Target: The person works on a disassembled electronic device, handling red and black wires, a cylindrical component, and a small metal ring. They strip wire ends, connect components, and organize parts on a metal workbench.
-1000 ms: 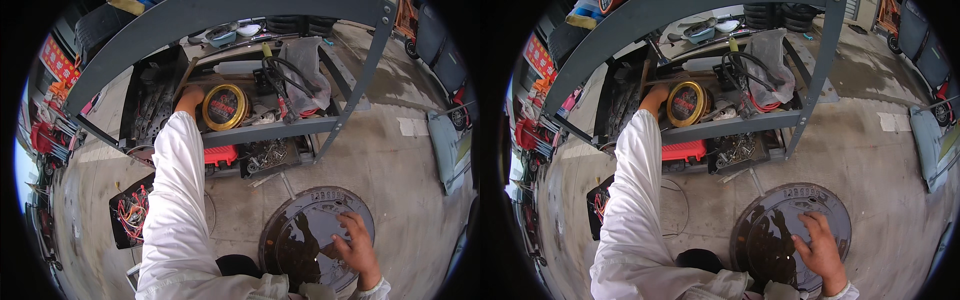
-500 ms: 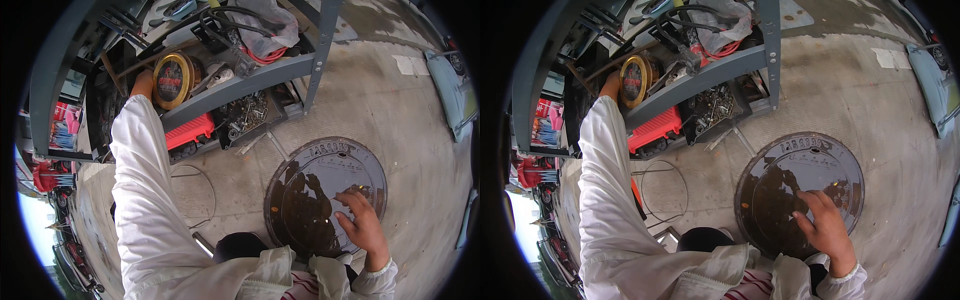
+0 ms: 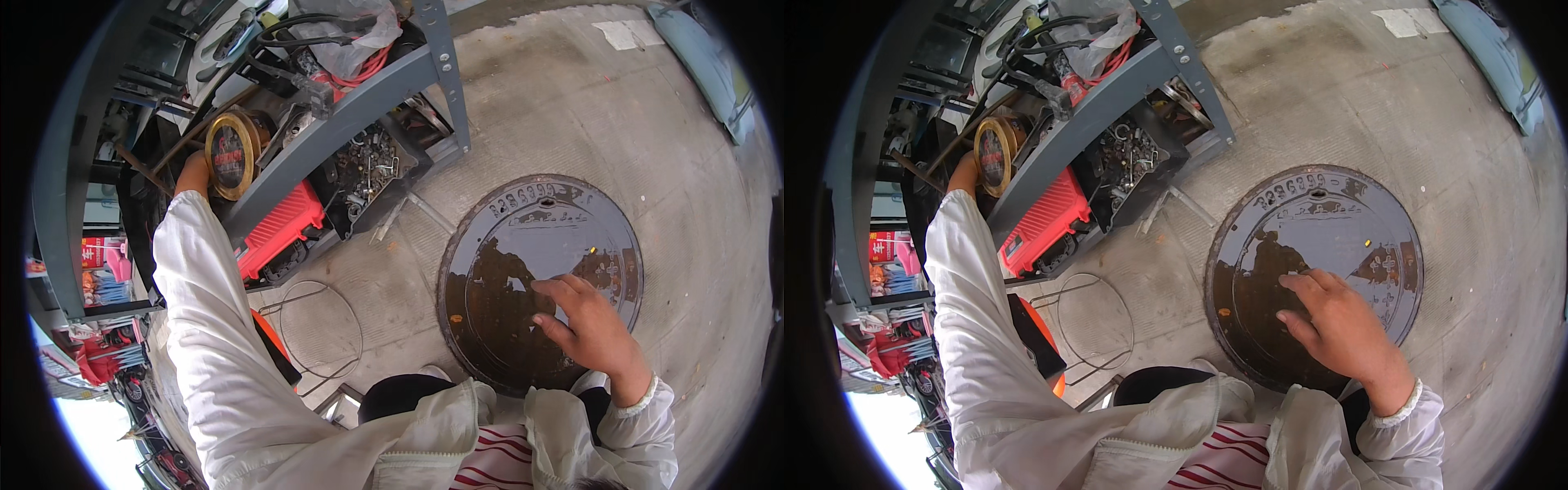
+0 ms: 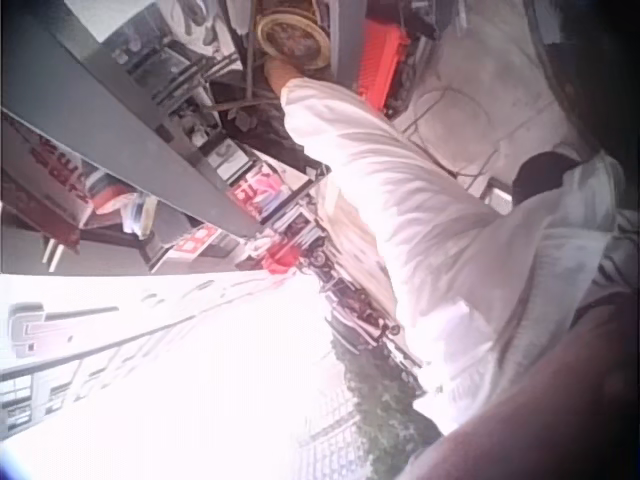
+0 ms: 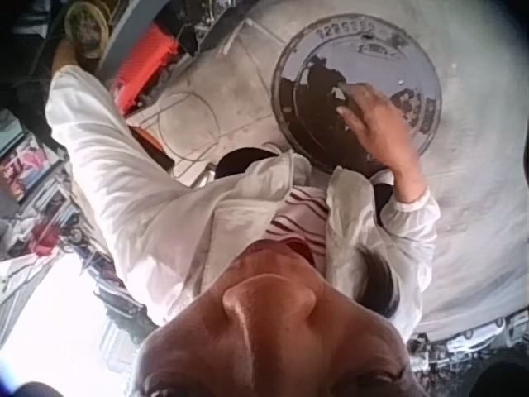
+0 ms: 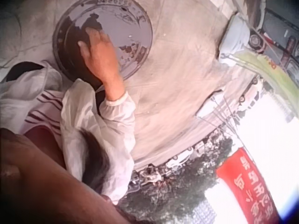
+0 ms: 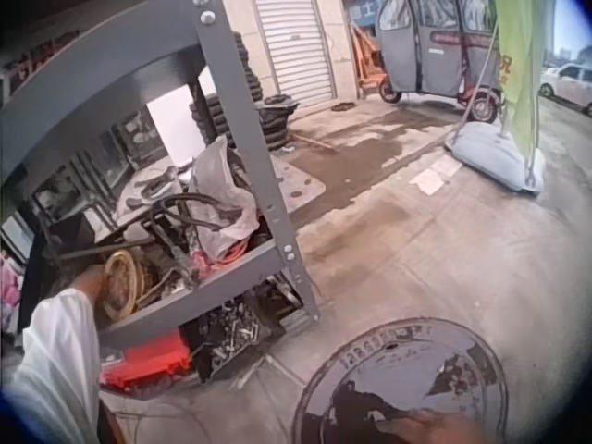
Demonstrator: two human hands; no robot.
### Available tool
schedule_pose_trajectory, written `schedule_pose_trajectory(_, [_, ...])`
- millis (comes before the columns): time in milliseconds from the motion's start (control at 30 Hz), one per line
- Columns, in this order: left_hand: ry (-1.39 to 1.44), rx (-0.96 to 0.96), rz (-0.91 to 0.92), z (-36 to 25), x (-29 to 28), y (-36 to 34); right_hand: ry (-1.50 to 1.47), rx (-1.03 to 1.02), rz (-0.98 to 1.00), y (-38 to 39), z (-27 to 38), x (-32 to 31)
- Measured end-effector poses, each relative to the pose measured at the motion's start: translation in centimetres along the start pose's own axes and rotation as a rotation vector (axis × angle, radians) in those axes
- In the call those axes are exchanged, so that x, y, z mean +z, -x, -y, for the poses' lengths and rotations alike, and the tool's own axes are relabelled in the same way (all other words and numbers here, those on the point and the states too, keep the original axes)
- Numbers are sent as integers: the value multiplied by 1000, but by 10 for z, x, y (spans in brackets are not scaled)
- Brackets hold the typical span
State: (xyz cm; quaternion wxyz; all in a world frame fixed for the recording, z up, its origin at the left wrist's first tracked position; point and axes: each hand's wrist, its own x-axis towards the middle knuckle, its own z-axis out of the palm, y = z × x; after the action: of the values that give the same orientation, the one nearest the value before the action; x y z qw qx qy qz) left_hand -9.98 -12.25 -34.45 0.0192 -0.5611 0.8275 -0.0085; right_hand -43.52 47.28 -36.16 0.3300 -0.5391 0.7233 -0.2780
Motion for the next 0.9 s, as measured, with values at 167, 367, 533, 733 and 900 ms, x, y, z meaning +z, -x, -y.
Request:
schedule_pose_trajectory(167, [61,-5,44,5,-3,-1,-18,23,-6,6,0,9])
schedule_pose_trajectory(367, [80,-5,67,1,-12,1,-27,10,-22,17,3,17])
schedule_pose_trajectory(533, [-290,106,-7,-33,-23,28,-25,-1,-31,23,9,18])
schedule_pose_trajectory(733, [-191,152,52,-36,-29,53,0,-60,-3,24,26,19])
schedule_pose_trajectory(900, [-416,260,77,-48,-44,59,-19,-70,-1,30,36,21])
